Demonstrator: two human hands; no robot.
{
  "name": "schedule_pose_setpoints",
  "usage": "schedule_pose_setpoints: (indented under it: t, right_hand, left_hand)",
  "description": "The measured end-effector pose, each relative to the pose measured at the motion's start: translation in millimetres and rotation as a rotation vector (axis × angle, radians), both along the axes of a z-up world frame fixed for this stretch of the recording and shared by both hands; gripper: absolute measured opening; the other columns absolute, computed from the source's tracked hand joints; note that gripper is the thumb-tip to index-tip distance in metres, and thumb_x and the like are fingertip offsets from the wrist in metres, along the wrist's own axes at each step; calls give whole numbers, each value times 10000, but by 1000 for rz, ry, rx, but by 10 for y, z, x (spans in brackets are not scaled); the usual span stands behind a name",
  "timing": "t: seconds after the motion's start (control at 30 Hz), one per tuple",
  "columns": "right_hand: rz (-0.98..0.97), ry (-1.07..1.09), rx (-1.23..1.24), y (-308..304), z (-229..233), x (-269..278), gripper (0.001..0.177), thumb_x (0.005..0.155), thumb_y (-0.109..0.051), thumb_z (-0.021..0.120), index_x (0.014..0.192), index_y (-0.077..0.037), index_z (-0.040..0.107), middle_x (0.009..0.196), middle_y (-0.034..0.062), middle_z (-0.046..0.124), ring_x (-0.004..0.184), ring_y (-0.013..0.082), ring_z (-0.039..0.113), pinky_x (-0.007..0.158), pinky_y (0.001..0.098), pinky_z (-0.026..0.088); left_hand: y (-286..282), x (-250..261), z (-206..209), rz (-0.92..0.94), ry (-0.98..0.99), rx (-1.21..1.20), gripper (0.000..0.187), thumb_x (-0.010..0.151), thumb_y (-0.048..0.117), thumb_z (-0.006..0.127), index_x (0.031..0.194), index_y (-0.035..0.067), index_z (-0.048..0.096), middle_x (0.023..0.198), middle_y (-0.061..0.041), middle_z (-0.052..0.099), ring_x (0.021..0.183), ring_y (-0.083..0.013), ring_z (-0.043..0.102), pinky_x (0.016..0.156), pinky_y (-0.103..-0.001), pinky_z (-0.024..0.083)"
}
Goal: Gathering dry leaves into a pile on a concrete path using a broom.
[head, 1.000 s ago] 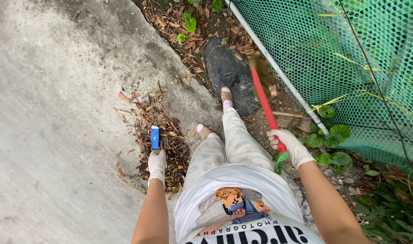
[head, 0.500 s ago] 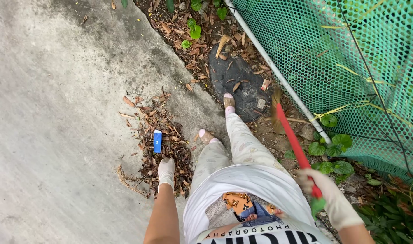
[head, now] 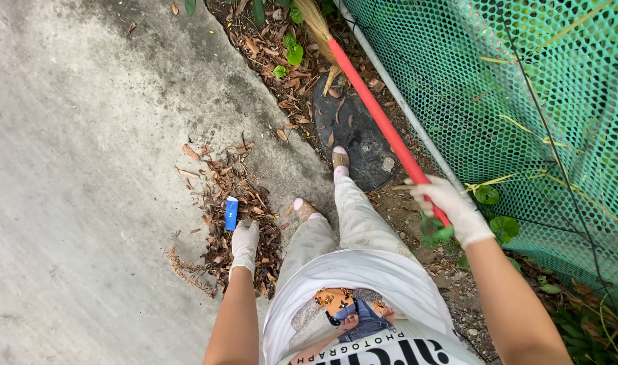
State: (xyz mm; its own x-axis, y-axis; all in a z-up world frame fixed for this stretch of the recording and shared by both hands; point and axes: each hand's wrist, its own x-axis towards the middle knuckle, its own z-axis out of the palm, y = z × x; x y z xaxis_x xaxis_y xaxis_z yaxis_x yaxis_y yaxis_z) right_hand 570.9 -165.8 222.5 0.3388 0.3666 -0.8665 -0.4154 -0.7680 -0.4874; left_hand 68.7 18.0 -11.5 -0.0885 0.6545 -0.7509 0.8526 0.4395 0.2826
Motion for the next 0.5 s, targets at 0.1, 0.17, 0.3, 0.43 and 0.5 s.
schedule_pose_setpoints:
  t: [0.1, 0.17, 0.3, 0.43, 0.5]
  right_hand:
    - [15, -77, -84, -177, 647, -271, 400, 816, 5, 672, 1211, 47, 626, 596, 95, 500, 363, 161, 456, 315, 334, 374]
    - [-45, -66, -140, -639, 531, -378, 480, 830, 20, 692, 1302, 40, 604, 619, 133, 511, 361, 194, 455, 305, 362, 370]
    - [-208, 14, -235, -1002, 413, -397, 396, 860, -36, 724, 1246, -2, 646, 676, 80, 506, 415, 132, 415, 319, 323, 340]
    - [-269, 268, -149, -486, -266, 166, 121, 881, -147, 703, 919, -126, 590, 581, -102, 385, 406, 11, 362, 349, 201, 309]
    - [-400, 286, -40, 60, -275, 231, 193, 881, -136, 679, 982, -186, 522, 694, -182, 397, 469, -63, 405, 412, 134, 351]
  left_hand:
    - [-70, -28, 0, 51, 8, 3, 425, 988, 441, 606, 1266, 152, 747, 1098, -195, 800, 1204, -431, 709, 1038, -538, 548]
    - [-127, -92, 23, 62, 8, -1, 443, 981, 437, 606, 1270, 130, 743, 1115, -217, 795, 1223, -448, 694, 1043, -552, 542]
    - [-337, -280, -71, 89, 36, -31, 450, 957, 456, 617, 1234, 132, 762, 1141, -225, 795, 1242, -444, 683, 1047, -546, 544]
    - [-516, -397, -35, 115, 56, -75, 488, 933, 498, 617, 1243, 149, 762, 1139, -226, 796, 1230, -444, 694, 1039, -541, 549]
    - [-553, -415, 31, 130, 49, -86, 508, 953, 477, 606, 1275, 113, 752, 1165, -254, 786, 1253, -464, 679, 1060, -539, 538]
